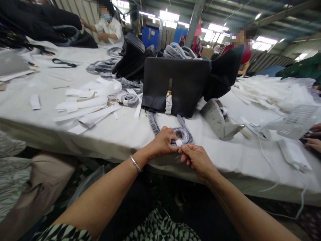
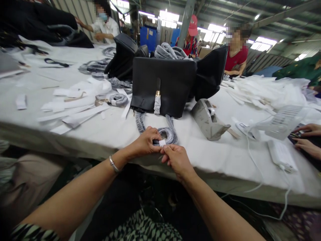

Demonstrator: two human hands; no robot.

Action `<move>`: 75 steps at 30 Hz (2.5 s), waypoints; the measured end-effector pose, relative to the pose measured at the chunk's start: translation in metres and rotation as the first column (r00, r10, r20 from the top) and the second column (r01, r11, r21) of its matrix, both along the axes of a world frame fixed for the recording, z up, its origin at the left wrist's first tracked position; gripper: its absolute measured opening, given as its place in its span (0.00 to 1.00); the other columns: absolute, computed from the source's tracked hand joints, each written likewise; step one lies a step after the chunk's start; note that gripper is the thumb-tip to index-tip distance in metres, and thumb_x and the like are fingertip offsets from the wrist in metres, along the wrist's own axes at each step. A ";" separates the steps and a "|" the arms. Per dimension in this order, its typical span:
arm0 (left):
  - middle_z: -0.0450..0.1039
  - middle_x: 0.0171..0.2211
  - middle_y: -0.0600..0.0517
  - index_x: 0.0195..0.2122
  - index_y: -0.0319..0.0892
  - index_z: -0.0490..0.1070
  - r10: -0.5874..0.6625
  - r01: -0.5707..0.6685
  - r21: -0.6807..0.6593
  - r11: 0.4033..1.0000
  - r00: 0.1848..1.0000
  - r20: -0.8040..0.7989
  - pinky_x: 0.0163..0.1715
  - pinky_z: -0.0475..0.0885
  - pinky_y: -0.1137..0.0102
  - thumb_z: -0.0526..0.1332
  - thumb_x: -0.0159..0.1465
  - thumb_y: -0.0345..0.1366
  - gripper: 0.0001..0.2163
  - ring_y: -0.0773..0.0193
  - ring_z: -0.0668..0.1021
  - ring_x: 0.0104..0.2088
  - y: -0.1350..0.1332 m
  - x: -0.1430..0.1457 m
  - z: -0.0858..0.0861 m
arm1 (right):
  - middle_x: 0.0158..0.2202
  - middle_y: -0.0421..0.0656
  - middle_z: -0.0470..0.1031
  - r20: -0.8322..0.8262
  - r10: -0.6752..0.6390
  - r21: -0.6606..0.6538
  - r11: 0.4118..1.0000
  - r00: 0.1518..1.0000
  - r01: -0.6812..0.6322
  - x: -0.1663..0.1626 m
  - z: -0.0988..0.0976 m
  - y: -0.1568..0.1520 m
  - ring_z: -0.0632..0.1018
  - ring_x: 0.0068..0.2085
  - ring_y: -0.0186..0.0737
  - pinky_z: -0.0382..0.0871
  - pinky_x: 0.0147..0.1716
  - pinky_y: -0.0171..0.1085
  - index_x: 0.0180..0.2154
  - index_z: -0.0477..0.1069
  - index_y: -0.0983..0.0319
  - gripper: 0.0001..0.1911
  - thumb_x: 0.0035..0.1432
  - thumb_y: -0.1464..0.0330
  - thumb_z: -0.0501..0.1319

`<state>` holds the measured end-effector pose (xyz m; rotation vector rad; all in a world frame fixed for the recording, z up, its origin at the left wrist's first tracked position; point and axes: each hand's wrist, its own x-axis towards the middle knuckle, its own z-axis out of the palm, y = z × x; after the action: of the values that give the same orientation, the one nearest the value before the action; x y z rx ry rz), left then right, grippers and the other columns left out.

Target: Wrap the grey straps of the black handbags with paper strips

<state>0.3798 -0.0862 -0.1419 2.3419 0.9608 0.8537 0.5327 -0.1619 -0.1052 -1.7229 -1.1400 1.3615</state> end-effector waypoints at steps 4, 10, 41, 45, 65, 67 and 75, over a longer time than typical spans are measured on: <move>0.70 0.34 0.49 0.30 0.39 0.77 0.011 -0.011 -0.002 1.000 1.000 -0.012 0.43 0.64 0.66 0.69 0.54 0.41 0.10 0.59 0.68 0.40 -0.001 0.001 0.001 | 0.15 0.36 0.67 0.017 -0.058 -0.002 0.998 0.998 0.058 -0.004 0.000 0.001 0.59 0.14 0.24 0.45 0.13 0.26 0.27 0.69 0.64 0.13 0.54 0.60 0.57; 0.69 0.34 0.49 0.30 0.40 0.76 0.011 -0.012 -0.007 1.000 1.000 -0.026 0.45 0.64 0.65 0.69 0.54 0.40 0.09 0.59 0.69 0.40 0.000 0.000 0.002 | 0.14 0.36 0.67 0.034 -0.033 -0.011 0.999 0.999 0.033 -0.002 0.001 0.002 0.58 0.13 0.24 0.45 0.13 0.26 0.26 0.70 0.64 0.13 0.55 0.62 0.57; 0.72 0.36 0.48 0.28 0.39 0.76 -0.045 0.054 0.016 0.998 0.939 -0.342 0.48 0.61 0.64 0.51 0.67 0.35 0.16 0.59 0.69 0.41 0.001 0.000 0.027 | 0.11 0.36 0.65 0.114 0.119 -0.227 0.970 0.986 -0.091 0.003 0.017 0.020 0.58 0.10 0.23 0.44 0.08 0.25 0.19 0.67 0.66 0.11 0.51 0.74 0.63; 0.71 0.37 0.47 0.34 0.40 0.75 -0.110 0.163 0.088 0.983 0.894 -0.434 0.49 0.61 0.62 0.52 0.68 0.42 0.15 0.57 0.69 0.42 -0.003 -0.003 0.029 | 0.11 0.36 0.65 0.106 0.116 -0.210 0.973 0.988 -0.092 0.004 0.013 0.020 0.58 0.10 0.24 0.44 0.08 0.26 0.17 0.64 0.65 0.13 0.52 0.74 0.61; 0.67 0.37 0.48 0.36 0.39 0.72 -0.162 0.159 -0.028 0.987 0.971 -0.175 0.49 0.62 0.63 0.61 0.63 0.38 0.07 0.57 0.67 0.44 0.007 -0.015 0.020 | 0.16 0.37 0.68 -0.098 -0.018 -0.172 0.985 0.995 0.001 0.001 0.017 0.011 0.62 0.13 0.22 0.47 0.10 0.24 0.24 0.67 0.66 0.10 0.58 0.72 0.58; 0.67 0.37 0.48 0.36 0.39 0.71 -0.137 0.134 -0.027 0.991 0.979 -0.152 0.49 0.62 0.63 0.61 0.62 0.37 0.06 0.57 0.67 0.44 0.007 -0.014 0.018 | 0.17 0.37 0.68 -0.127 -0.039 -0.190 0.982 0.991 0.014 0.000 0.018 0.013 0.63 0.14 0.23 0.49 0.11 0.23 0.27 0.68 0.66 0.09 0.59 0.73 0.58; 0.65 0.37 0.47 0.34 0.38 0.70 -0.040 0.039 -0.018 0.999 0.997 -0.065 0.49 0.62 0.62 0.61 0.61 0.36 0.06 0.57 0.66 0.43 0.002 -0.009 0.009 | 0.17 0.37 0.69 -0.128 -0.083 -0.269 0.962 0.988 0.046 0.001 0.019 0.019 0.65 0.15 0.24 0.56 0.12 0.24 0.28 0.66 0.66 0.08 0.60 0.74 0.59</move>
<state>0.3706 -0.0838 -0.1326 2.3799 0.9414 0.7548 0.5336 -0.1431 -0.0864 -1.7998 -0.8464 1.6250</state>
